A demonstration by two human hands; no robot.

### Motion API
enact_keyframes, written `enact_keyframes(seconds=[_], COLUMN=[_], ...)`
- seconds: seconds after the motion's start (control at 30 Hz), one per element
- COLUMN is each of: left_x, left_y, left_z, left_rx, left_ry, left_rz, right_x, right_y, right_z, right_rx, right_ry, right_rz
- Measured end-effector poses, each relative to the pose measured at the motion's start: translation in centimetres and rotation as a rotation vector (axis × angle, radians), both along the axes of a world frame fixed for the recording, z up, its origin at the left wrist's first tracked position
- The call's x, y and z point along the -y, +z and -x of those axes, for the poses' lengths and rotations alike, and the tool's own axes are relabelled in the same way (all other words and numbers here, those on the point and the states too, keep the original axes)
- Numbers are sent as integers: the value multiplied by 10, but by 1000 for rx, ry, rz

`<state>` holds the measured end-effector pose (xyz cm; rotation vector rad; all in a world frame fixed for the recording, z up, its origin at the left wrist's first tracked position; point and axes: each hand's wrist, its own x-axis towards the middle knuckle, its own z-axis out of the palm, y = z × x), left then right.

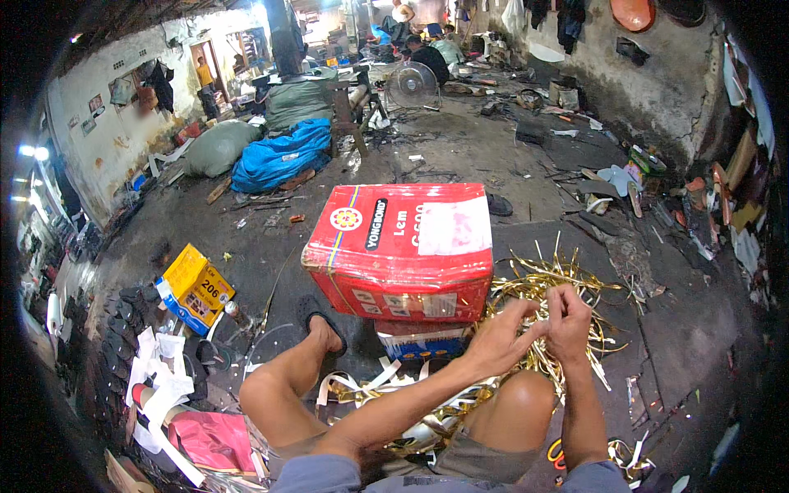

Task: The person wraps a red cardboard box with white and gold ribbons. They repeatedly pull ribbon from a pile, place it across the box, and secure it with tape, rotating the box to cover multiple sides.

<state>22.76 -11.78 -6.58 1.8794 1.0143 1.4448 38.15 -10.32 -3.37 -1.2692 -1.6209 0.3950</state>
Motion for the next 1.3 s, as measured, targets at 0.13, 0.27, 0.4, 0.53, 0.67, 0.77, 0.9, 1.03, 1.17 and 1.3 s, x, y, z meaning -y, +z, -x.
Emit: enact_keyframes(seconds=[0.13, 0.27, 0.4, 0.53, 0.67, 0.77, 0.9, 1.03, 1.17, 1.3], left_x=[35, 59, 106, 144, 160, 147, 115, 94, 90, 87], left_y=[15, -14, -40, -81, -115, -151, -217, -285, -326, -313], left_z=[0, 25, 36, 58, 83, 103, 139, 170, 198, 189], left_rx=[418, 406, 376, 314, 316, 50, -1025, -440, -617, -488], left_ry=[-573, -491, -431, -313, -330, -316, -38, 876, 683, 408], left_rz=[613, 591, 693, 696, 914, 725, 769, 661, 852, 880], right_x=[11, -11, -33, -99, -157, -176, -175, -138, -74, -22], right_y=[46, 58, 63, 59, 66, 69, 102, 107, 86, 96], right_z=[11, -5, -62, -102, -183, -224, -282, -190, -96, -42], right_rx=[13, 173, 267, 349, 520, 653, 627, 539, 550, 519], right_ry=[78, -76, -286, -448, -663, -841, -952, -533, -98, 240], right_rz=[-183, -315, -335, -284, -241, -303, -441, -470, 101, 243])
